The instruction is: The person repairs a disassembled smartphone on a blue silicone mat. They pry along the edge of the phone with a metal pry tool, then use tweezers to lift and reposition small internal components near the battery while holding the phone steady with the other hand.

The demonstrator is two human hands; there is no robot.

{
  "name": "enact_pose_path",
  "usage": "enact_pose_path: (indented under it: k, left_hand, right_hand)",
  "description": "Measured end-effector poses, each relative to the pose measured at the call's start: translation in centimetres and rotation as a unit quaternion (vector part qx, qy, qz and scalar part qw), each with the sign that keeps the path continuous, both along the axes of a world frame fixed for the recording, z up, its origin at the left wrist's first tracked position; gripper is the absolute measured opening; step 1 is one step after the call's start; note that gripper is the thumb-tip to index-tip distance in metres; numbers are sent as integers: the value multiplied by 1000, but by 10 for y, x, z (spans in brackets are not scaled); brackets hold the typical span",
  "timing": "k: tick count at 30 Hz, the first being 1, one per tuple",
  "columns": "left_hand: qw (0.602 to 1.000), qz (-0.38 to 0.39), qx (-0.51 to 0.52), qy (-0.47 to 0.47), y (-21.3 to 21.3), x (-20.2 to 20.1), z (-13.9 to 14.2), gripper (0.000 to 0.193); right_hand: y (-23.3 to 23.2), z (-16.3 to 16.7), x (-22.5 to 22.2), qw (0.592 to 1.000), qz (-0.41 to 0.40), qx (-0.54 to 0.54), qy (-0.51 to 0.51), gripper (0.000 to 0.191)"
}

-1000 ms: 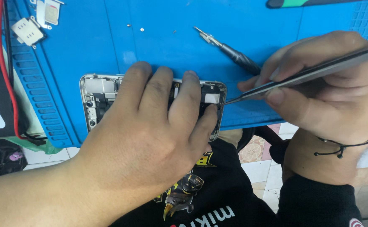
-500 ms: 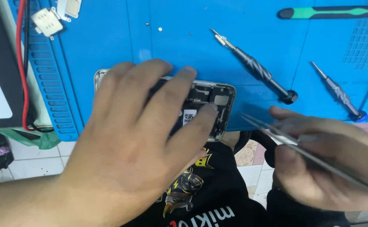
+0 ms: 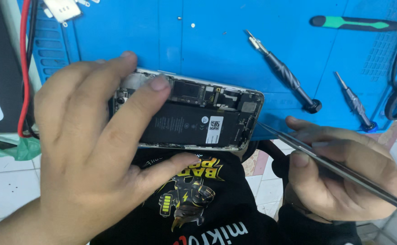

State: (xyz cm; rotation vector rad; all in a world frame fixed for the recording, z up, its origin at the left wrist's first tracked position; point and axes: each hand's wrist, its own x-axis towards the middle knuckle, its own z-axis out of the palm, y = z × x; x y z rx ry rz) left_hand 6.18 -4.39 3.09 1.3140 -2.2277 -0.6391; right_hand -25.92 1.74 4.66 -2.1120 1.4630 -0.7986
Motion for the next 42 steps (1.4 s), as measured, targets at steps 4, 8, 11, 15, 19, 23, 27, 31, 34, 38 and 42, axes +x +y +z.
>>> enact_pose_path:
  k: [4, 8, 11, 15, 19, 23, 27, 31, 34, 38, 42]
  left_hand:
    - [1000, 4, -9, -4, -2, 2, -4, 89]
    - [1000, 14, -6, -8, -1, 4, -5, 91]
    - [1000, 20, -2, -1, -1, 5, -5, 91]
    - [1000, 24, 1, 6, 0, 7, -6, 91]
    - [1000, 24, 3, 16, -1, 8, -6, 91]
    - [999, 28, 7, 23, -2, 9, -6, 91]
    - [999, 28, 7, 26, -3, 9, -6, 90]
    - [999, 29, -4, 33, -3, 9, -8, 88]
    - [999, 28, -4, 34, -4, 11, -8, 88]
    - [999, 22, -6, 33, -5, 10, -9, 90]
    - [999, 22, -7, 42, -6, 11, -9, 89]
  right_hand:
    - [1, -4, 3, 1000, -9, -23, -9, 34]
    - [-1, -1, 7, 1000, -5, -19, 7, 33]
    - [-3, 3, 9, 1000, -4, -1, 21, 32]
    - [-5, 8, 15, 999, -11, 18, 34, 30]
    - [-4, 8, 23, 999, -39, 19, 20, 29]
    - [-7, 11, 23, 999, -11, 16, 40, 30]
    - [-8, 11, 23, 999, 5, -7, 46, 33]
    - [-7, 12, 24, 998, 20, -7, 54, 36]
    - [-3, 10, 26, 999, -3, -14, 51, 34]
    - [-2, 8, 24, 999, -6, -13, 44, 33]
    - [-3, 8, 26, 999, -9, -1, 40, 34]
